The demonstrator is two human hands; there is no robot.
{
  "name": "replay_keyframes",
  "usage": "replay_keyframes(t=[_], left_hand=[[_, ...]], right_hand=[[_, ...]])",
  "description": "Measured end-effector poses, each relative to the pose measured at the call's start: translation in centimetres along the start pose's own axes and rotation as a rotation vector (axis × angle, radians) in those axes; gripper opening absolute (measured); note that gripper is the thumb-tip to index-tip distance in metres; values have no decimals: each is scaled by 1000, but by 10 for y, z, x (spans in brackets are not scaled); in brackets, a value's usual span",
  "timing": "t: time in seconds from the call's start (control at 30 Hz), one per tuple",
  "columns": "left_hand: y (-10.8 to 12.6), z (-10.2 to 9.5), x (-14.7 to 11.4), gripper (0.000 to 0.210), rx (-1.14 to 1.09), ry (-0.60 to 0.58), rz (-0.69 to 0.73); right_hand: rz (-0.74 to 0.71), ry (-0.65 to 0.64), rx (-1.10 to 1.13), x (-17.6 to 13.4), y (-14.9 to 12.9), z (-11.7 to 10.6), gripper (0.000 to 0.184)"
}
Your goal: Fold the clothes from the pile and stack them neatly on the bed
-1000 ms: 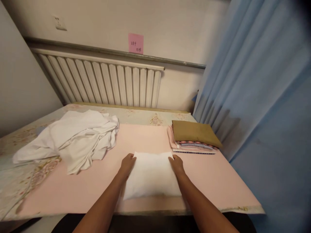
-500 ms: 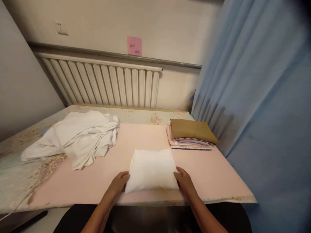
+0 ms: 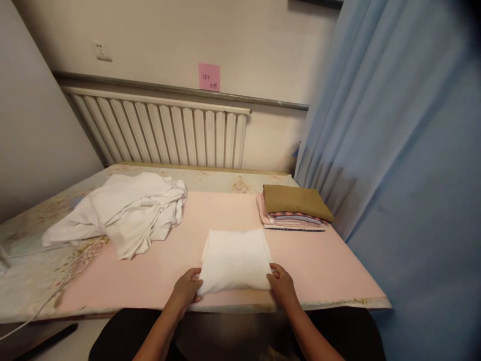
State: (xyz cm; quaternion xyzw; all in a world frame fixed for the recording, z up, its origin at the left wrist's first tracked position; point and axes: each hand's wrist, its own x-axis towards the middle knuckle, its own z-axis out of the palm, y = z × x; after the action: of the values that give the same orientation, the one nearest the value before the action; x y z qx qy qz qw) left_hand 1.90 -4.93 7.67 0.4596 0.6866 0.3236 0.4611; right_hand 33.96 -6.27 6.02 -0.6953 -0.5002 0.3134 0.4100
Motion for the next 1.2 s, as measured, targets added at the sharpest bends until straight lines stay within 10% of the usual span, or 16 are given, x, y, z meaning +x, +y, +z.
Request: replay_keyframes(t=[0.53, 0.7, 0.9, 1.2], left_hand=[[23, 3, -11, 32, 456, 181, 171], [61, 53, -18, 42, 822, 353, 627], [66, 120, 13, 46, 989, 225, 787], [38, 127, 39, 50, 1016, 195, 758]], right_hand=[[162, -11, 129, -7, -8, 5, 34], [162, -18, 144, -9, -10, 5, 32], [154, -17, 175, -10, -13, 4, 30], [172, 1, 249, -13, -16, 1, 30]])
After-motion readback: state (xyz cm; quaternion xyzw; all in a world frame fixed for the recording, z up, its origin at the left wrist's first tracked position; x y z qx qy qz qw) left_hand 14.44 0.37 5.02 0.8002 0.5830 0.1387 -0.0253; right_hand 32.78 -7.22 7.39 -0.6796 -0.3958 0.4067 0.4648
